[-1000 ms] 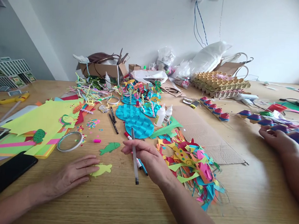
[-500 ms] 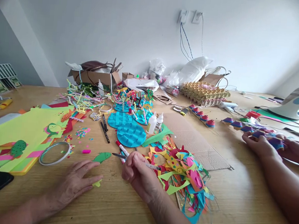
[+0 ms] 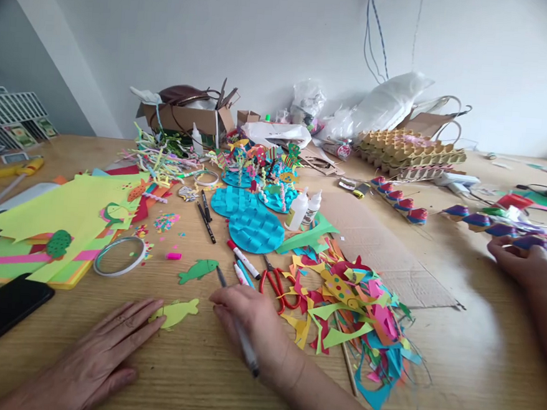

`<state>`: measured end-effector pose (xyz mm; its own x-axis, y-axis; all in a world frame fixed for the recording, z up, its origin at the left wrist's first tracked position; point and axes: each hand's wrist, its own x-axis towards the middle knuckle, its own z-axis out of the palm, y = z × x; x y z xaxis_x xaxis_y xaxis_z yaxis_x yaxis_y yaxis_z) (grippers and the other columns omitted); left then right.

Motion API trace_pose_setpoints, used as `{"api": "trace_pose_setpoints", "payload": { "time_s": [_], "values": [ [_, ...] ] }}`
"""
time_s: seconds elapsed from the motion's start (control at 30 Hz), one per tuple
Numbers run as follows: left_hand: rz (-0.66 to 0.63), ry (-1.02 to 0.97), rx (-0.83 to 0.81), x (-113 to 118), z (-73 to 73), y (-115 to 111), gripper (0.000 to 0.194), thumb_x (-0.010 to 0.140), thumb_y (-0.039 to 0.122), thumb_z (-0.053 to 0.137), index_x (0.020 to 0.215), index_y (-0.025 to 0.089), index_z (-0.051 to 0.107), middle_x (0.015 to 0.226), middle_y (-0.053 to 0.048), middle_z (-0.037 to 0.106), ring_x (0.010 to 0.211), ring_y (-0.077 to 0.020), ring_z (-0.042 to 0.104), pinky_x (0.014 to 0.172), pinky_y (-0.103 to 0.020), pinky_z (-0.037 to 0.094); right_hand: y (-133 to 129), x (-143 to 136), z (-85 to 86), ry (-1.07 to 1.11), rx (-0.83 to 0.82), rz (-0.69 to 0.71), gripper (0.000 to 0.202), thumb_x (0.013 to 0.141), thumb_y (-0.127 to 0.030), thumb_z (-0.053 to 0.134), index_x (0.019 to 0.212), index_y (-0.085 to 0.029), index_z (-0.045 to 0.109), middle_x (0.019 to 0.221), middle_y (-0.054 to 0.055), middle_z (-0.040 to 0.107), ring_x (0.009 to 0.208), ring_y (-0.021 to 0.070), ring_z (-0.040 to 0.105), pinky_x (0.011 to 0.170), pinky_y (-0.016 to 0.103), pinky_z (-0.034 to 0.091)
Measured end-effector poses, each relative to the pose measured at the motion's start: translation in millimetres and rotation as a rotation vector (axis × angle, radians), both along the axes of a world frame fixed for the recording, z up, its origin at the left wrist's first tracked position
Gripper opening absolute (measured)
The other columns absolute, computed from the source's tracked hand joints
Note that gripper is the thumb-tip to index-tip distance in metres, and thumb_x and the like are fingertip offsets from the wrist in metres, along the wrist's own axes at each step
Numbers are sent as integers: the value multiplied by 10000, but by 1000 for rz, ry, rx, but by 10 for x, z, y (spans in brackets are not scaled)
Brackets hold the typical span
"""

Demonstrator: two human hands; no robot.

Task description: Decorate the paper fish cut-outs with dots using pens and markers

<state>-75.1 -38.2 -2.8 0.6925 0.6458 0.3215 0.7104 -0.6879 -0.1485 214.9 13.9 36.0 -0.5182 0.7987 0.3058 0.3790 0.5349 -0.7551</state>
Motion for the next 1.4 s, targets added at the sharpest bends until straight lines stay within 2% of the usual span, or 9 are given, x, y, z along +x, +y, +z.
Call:
{"api": "trace_pose_setpoints", "payload": {
  "time_s": [0.1, 0.2, 0.33, 0.43, 0.53, 0.63, 0.9, 1.2, 1.4],
  "values": [
    [-5, -6, -35, 28, -49, -11, 540, 1033, 418, 299, 1523, 210, 205, 1461, -64, 455, 1310, -209, 444, 1101, -356, 318, -87, -95, -31, -287, 253, 156, 261, 1012, -178, 375, 1096, -151, 620, 1043, 120, 690, 1011, 234, 605, 895, 350, 481],
    [-12, -7, -90, 102, -79, 11, 589, 1014, 376, 390, 1530, 217, 154, 1470, -68, 443, 1322, -224, 426, 1104, -388, 310, -121, -127, -78, -387, 302, 203, 229, 1006, -170, 407, 1124, -151, 602, 1081, 105, 681, 1104, 230, 568, 973, 348, 456],
    [-83, -69, -115, 165, -19, 104, 502, 1002, 258, 398, 1491, 211, 294, 1430, -60, 494, 1296, -204, 454, 1084, -347, 350, -78, -121, -109, -431, 277, 186, 193, 979, -128, 444, 1063, -159, 615, 1009, 85, 686, 1031, 230, 592, 928, 352, 483],
    [-35, -213, -89, 134, 63, 207, 352, 1001, 193, 366, 1325, 201, 503, 1235, -54, 629, 1116, -182, 588, 998, -293, 438, -15, -166, -103, -463, 240, 176, 184, 947, -94, 485, 1054, -156, 621, 939, 78, 688, 928, 226, 615, 843, 342, 510],
    [-8, -274, -104, 105, 109, 272, 248, 987, 199, 397, 1145, 192, 588, 1049, -51, 661, 941, -182, 636, 862, -271, 512, 41, -259, -91, -475, 171, 128, 216, 872, -83, 594, 1080, -138, 616, 961, 86, 689, 891, 233, 626, 791, 335, 521],
    [-27, -285, -124, 130, 98, 289, 228, 975, 169, 387, 1054, 200, 598, 981, -42, 652, 882, -185, 630, 797, -280, 526, 66, -358, -69, -509, 130, 98, 275, 818, -111, 674, 1085, -136, 616, 1027, 97, 678, 967, 261, 613, 833, 355, 513],
    [-64, -319, -168, 211, 48, 352, 208, 943, 100, 411, 994, 187, 593, 897, -36, 623, 802, -180, 603, 720, -283, 514, 26, -483, -19, -619, 78, 64, 254, 821, -26, 585, 1052, -128, 617, 1012, 101, 673, 971, 273, 601, 837, 372, 502],
    [-52, -335, -191, 224, 77, 357, 180, 957, 139, 425, 1057, 181, 568, 1016, -63, 604, 897, -202, 598, 774, -301, 501, 22, -431, -4, -608, 56, 10, 289, 828, -39, 586, 1101, -131, 602, 1086, 110, 661, 1024, 275, 595, 877, 382, 493],
    [-46, -316, -238, 232, 76, 397, 158, 869, 66, 516, 944, 195, 566, 922, -26, 607, 825, -198, 596, 714, -299, 507, 18, -484, 44, -637, 38, 23, 286, 816, -23, 563, 1076, -135, 601, 1064, 112, 660, 1018, 270, 599, 868, 369, 494]
  ]
}}
